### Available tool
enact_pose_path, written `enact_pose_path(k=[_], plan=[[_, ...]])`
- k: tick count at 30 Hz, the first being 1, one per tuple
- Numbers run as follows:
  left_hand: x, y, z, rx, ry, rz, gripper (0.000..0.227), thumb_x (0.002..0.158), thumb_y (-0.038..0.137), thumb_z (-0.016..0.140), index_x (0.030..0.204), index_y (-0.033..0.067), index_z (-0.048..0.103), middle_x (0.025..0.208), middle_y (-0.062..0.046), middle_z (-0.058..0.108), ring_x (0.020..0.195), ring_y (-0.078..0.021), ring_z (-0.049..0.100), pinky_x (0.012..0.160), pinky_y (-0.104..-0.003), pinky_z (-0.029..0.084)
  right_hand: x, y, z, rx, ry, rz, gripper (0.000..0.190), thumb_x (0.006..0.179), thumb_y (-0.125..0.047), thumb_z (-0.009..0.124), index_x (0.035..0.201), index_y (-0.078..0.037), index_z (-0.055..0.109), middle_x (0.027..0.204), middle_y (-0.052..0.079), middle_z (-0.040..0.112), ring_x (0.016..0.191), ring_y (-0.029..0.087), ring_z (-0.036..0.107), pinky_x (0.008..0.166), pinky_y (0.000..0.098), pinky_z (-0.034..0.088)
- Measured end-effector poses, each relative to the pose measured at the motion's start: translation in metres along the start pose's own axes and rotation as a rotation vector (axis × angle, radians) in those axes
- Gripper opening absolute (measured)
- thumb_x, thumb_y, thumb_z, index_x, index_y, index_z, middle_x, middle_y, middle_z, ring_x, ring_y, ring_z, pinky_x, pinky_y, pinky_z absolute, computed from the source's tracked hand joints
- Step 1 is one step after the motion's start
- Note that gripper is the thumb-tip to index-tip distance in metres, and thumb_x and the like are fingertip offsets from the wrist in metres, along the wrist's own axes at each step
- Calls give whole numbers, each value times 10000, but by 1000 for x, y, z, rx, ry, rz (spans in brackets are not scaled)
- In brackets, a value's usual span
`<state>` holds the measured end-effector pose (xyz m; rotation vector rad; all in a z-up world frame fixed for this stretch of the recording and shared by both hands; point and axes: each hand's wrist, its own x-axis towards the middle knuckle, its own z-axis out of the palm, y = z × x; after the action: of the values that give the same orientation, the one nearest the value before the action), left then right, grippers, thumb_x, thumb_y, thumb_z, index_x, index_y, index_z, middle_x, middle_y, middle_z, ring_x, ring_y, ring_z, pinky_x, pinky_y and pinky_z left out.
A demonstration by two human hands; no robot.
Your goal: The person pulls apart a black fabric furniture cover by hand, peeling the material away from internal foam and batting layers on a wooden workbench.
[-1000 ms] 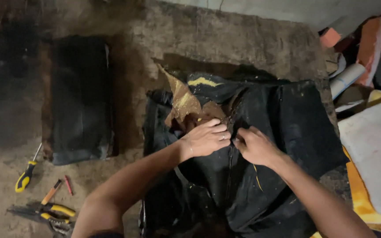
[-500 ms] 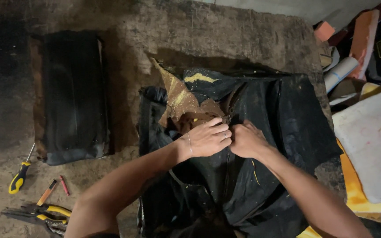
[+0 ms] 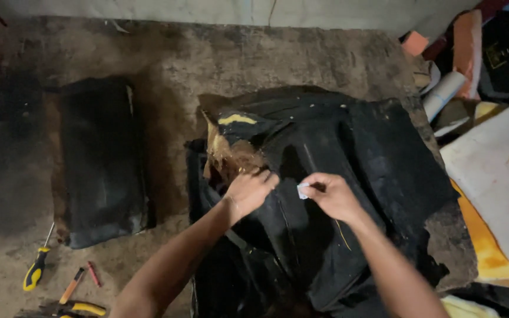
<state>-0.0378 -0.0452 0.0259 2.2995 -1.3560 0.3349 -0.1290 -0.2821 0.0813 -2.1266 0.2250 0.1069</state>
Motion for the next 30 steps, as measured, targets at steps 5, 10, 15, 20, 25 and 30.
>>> enact_pose_path(k=[5, 10, 15, 20, 25, 30], plan=[[17, -7, -2, -331, 26, -34, 236, 1003, 385, 573, 1043, 157, 621, 875, -85, 706, 855, -332, 715, 771, -463, 583, -15, 10, 34, -161, 128, -10, 364, 834, -214, 829, 1178, -158, 725, 856, 105, 795, 855, 289, 760, 725, 430, 595], [18, 2, -10, -377, 44, -14, 336, 954, 505, 628, 911, 176, 679, 813, -81, 702, 887, -293, 709, 849, -457, 541, -26, -18, 44, -434, 50, 15, 583, 870, -323, 770, 1391, -272, 513, 994, 38, 798, 957, 324, 752, 817, 537, 593], [13, -6, 15, -373, -57, 42, 243, 960, 348, 603, 761, 210, 585, 734, -56, 596, 829, -302, 670, 871, -433, 516, -16, -23, 55, -314, 108, -71, 517, 865, -235, 779, 1336, -211, 567, 917, 56, 806, 858, 317, 766, 753, 461, 626], [14, -5, 15, -350, 21, 57, 262, 1002, 292, 551, 762, 197, 509, 712, -37, 557, 803, -263, 650, 801, -404, 511, -10, 10, 74, -106, 276, -33, 274, 739, -284, 907, 954, -182, 771, 771, 40, 787, 722, 283, 758, 608, 413, 587], [7, -1, -5, -370, 37, 71, 228, 996, 299, 593, 817, 159, 584, 748, -65, 575, 782, -286, 653, 806, -408, 526, -5, 8, 53, 3, 331, 11, 91, 767, -79, 838, 798, -152, 794, 676, 110, 746, 689, 254, 760, 600, 353, 577], [-9, -9, -19, -470, -87, 21, 237, 874, 97, 715, 950, 125, 493, 851, -91, 583, 877, -373, 662, 786, -473, 542, 23, 31, 43, 393, -221, -29, 55, 971, 15, 582, 1006, 19, 624, 909, 198, 730, 716, 293, 778, 610, 354, 627]])
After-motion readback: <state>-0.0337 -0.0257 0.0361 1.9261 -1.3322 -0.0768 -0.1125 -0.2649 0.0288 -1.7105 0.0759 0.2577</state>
